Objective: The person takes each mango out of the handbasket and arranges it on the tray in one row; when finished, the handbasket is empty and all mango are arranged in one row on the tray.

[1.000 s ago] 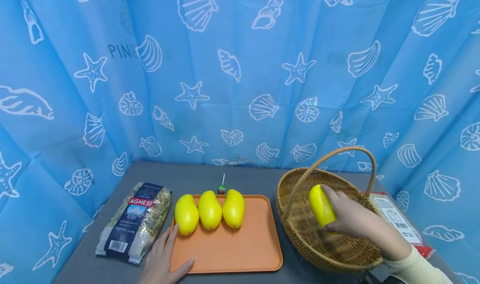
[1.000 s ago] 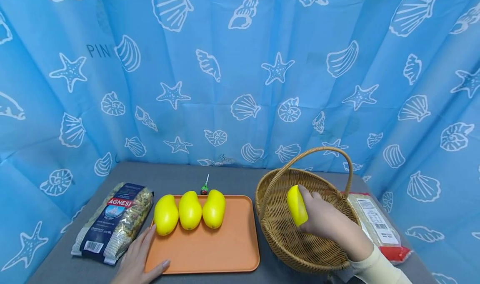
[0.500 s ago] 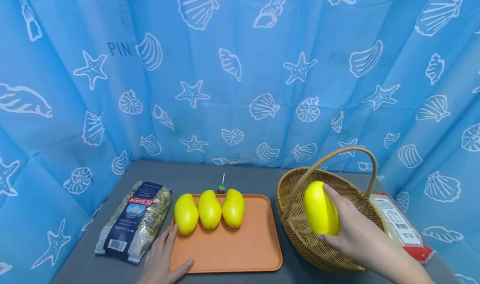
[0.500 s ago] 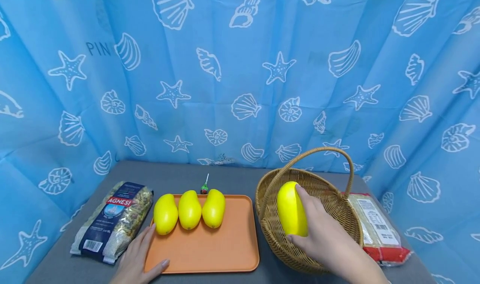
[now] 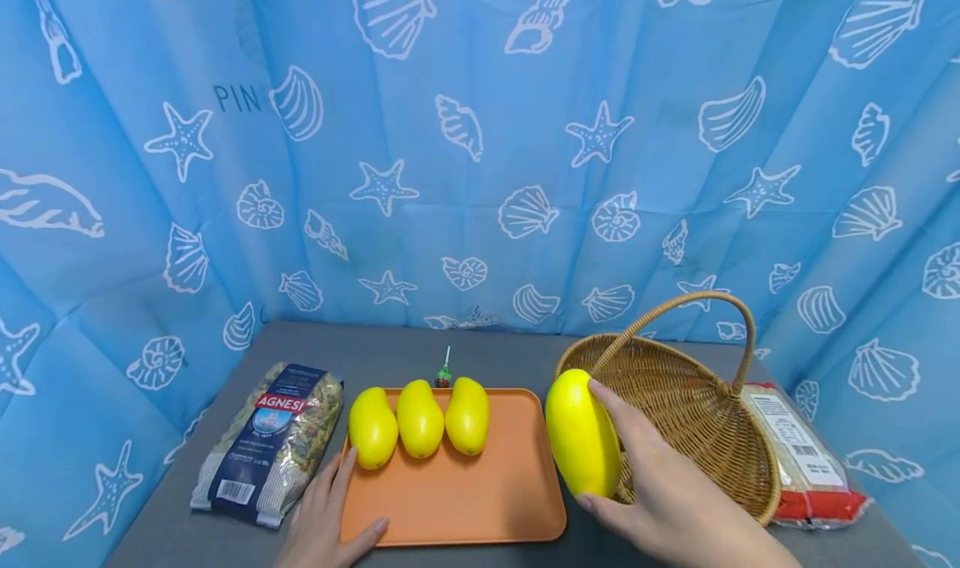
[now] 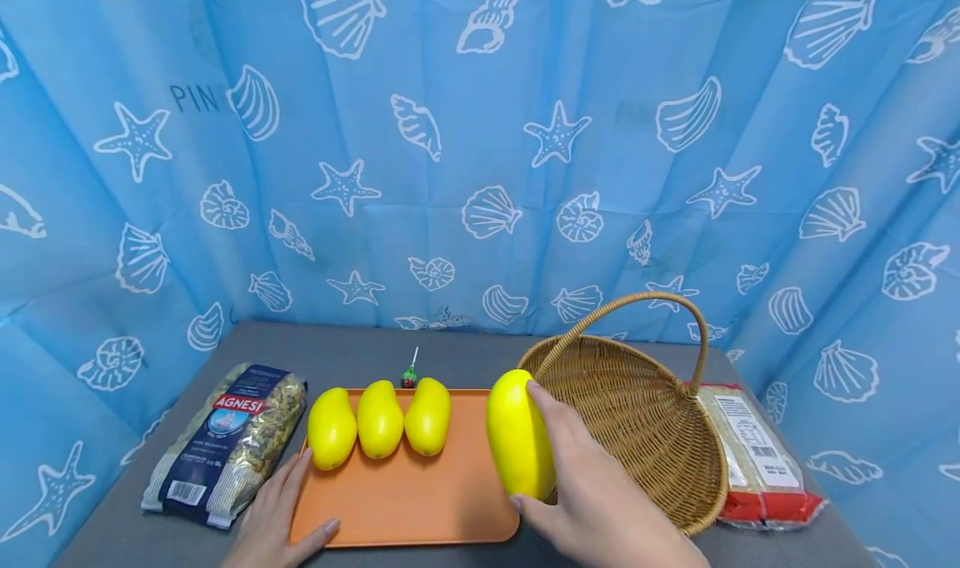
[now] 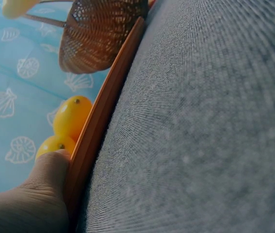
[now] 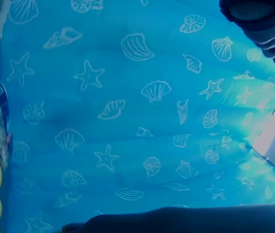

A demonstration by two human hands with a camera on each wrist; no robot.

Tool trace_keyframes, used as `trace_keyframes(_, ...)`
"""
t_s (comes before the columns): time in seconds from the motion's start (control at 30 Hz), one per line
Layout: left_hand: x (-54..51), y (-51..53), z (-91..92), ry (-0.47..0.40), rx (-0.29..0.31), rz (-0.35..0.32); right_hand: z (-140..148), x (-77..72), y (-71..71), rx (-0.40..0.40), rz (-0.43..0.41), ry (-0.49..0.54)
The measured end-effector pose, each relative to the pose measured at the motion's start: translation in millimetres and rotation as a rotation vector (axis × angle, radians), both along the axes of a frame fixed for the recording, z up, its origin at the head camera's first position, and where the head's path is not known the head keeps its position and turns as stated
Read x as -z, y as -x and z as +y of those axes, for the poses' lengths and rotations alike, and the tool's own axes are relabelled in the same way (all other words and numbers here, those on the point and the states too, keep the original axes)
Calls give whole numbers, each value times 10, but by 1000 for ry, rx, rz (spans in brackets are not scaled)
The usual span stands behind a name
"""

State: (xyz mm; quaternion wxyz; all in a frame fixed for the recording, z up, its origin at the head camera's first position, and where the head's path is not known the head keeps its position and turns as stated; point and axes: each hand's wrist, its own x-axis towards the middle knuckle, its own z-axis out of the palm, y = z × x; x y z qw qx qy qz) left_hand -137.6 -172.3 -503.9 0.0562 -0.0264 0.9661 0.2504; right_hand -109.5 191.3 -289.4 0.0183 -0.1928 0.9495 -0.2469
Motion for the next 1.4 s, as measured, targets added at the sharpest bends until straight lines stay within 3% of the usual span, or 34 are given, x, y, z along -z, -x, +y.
trace_keyframes(0.2, -2, 6, -11, -2, -1, -16, -286, 140, 120, -58, -154, 103)
trace_keyframes(0.47, 6, -4, -4, -16, 8, 13, -532, 448, 313, 32, -147, 135)
trace_keyframes(0.6, -8, -12, 8, -6, 2, 21, -619, 649, 398, 82, -97, 90)
trace_keyframes(0.7, -19, -12, 9, -2, -2, 14, -675, 768, 443, 89, -117, 73)
trace_keyframes(0.83, -24, -7, 5, -4, 0, -3, -725, 854, 484, 112, -186, 71)
trace_keyframes(1.4, -27, -19, 6, -2, -4, 3, -784, 1197, 760, 218, -164, 5)
